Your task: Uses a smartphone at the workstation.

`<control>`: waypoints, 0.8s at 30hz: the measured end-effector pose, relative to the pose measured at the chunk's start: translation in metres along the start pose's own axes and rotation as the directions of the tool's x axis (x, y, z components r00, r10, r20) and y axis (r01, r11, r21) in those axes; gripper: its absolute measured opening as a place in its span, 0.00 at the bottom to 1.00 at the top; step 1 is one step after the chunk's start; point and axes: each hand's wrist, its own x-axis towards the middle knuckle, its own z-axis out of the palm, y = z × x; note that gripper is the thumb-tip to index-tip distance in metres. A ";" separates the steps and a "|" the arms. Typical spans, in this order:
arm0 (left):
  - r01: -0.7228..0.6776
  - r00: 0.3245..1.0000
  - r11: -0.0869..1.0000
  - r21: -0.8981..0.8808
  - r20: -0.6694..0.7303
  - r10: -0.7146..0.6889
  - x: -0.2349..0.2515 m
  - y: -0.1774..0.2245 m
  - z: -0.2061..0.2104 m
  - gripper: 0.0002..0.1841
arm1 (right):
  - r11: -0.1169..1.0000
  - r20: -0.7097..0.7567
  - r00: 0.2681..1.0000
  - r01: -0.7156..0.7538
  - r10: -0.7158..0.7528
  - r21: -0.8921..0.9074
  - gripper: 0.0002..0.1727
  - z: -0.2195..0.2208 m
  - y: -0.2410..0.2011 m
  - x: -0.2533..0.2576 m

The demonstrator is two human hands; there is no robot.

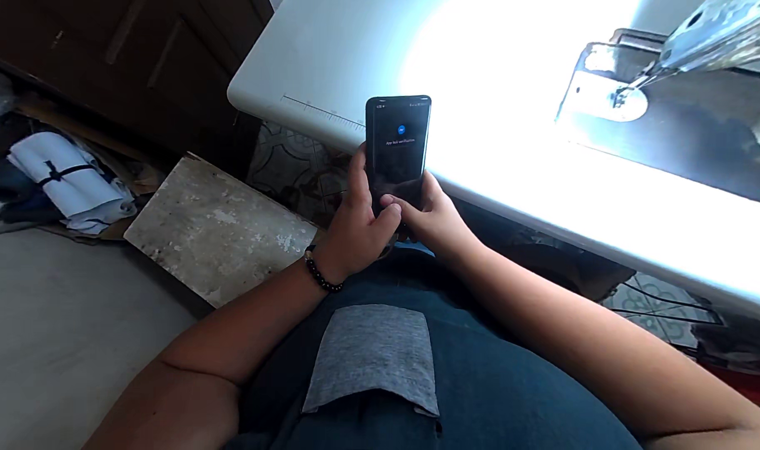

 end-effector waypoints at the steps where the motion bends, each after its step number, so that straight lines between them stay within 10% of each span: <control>1: -0.003 1.000 1.000 -0.025 0.004 0.003 0.001 -0.001 -0.001 0.44 | 1.000 -0.003 1.000 -0.002 0.002 -0.016 0.31 0.000 -0.001 0.000; 7: 0.105 0.984 0.941 -0.323 -0.102 -0.145 0.026 -0.017 -0.015 0.27 | 0.995 0.121 0.990 0.086 -0.079 -0.053 0.27 -0.001 -0.004 -0.003; 24: 0.120 0.978 0.920 -0.372 -0.114 -0.173 0.029 -0.013 -0.023 0.17 | 0.993 0.184 0.978 0.107 -0.098 -0.039 0.28 -0.001 -0.001 -0.002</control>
